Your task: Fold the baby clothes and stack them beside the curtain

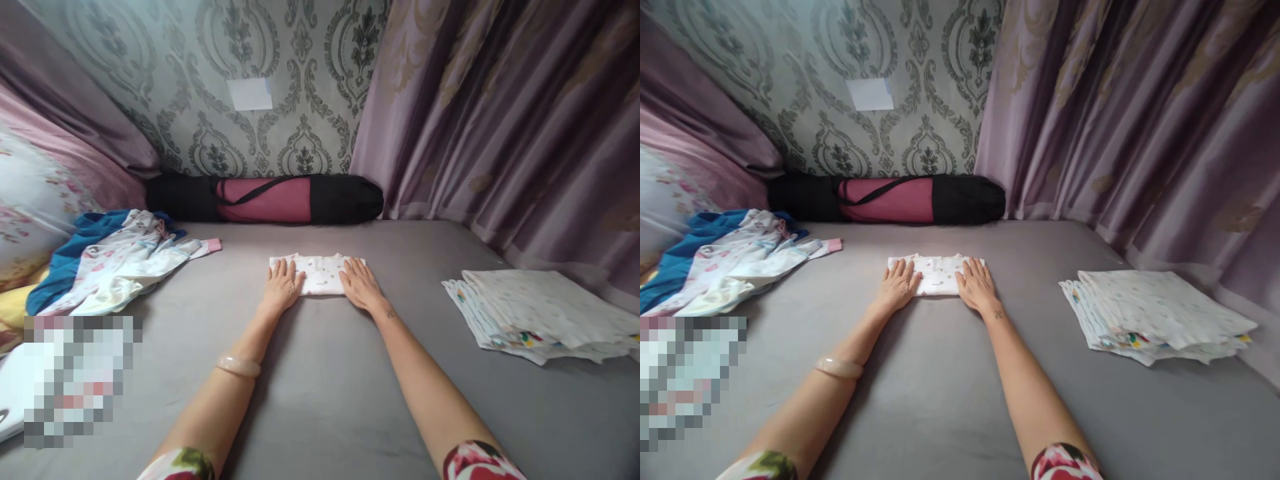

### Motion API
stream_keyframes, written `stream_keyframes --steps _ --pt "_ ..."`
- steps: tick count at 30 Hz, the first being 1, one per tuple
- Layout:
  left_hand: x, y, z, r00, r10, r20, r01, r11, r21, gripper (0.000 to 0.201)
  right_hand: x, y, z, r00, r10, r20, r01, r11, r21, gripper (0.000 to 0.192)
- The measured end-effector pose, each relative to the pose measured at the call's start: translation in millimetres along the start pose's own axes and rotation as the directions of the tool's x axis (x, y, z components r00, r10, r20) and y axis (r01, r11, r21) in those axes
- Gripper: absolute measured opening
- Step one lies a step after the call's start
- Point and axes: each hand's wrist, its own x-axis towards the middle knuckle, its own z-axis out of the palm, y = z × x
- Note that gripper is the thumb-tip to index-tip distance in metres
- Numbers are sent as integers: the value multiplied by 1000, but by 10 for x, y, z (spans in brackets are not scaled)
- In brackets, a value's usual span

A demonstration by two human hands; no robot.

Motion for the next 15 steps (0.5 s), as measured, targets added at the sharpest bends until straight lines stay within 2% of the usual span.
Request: stream_keyframes --steps 8,12,15 --pt "74 -175 29 998 -65 -13 64 992 -105 58 -4 47 58 998 28 -51 -29 1000 -6 60" --pt "85 -211 4 998 -60 -1 60 991 -122 53 21 12 -36 998 52 19 -51 998 -38 60" --pt "36 -193 -42 998 -52 -36 48 995 -91 50 75 -129 -156 996 71 58 -66 994 -90 58"
